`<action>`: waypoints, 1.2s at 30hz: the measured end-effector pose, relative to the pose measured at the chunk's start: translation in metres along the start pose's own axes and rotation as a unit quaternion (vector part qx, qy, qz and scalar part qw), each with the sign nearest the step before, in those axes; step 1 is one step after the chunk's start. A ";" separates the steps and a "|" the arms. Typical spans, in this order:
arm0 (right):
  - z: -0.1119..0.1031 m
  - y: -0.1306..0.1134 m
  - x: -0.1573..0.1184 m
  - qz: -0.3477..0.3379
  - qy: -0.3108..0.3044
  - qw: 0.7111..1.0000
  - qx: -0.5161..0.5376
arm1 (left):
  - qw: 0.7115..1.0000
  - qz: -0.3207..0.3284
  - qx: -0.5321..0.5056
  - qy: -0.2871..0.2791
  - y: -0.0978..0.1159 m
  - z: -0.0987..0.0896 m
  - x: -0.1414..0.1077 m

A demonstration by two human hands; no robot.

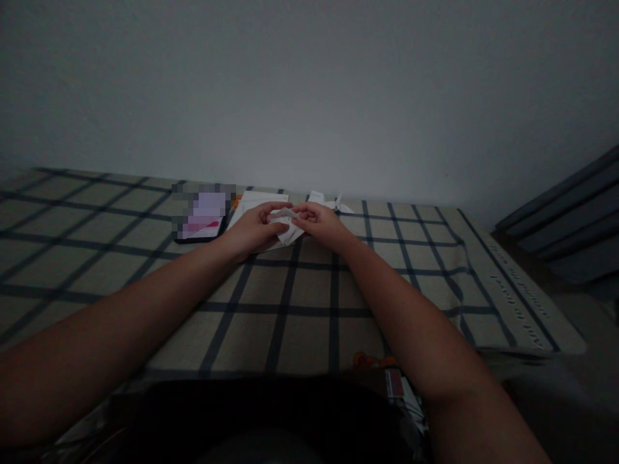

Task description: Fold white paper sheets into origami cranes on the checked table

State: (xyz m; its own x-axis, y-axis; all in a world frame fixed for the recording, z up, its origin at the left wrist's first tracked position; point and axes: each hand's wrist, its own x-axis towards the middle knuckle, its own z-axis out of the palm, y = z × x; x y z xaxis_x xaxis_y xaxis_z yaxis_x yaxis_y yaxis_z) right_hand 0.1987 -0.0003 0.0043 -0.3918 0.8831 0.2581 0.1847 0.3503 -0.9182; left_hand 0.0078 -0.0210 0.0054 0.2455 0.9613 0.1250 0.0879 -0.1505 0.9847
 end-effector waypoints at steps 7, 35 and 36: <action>-0.001 0.000 0.000 -0.008 -0.008 1.000 -0.024 | 1.000 -0.004 0.011 0.006 0.000 0.001 0.000; -0.001 -0.002 -0.001 -0.031 -0.019 0.998 -0.046 | 1.000 -0.013 -0.025 -0.003 0.000 0.002 0.000; -0.001 -0.002 -0.001 -0.032 -0.021 0.998 -0.047 | 1.000 -0.008 -0.022 -0.004 -0.002 0.002 0.001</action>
State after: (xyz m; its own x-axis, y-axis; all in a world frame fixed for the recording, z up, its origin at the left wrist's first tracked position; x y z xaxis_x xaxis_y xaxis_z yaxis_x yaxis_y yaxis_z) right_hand 0.1998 -0.0013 0.0061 -0.4429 0.8446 0.3010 0.2402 0.4352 -0.8677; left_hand 0.0093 -0.0204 0.0034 0.2530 0.9613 0.1088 0.0484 -0.1249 0.9910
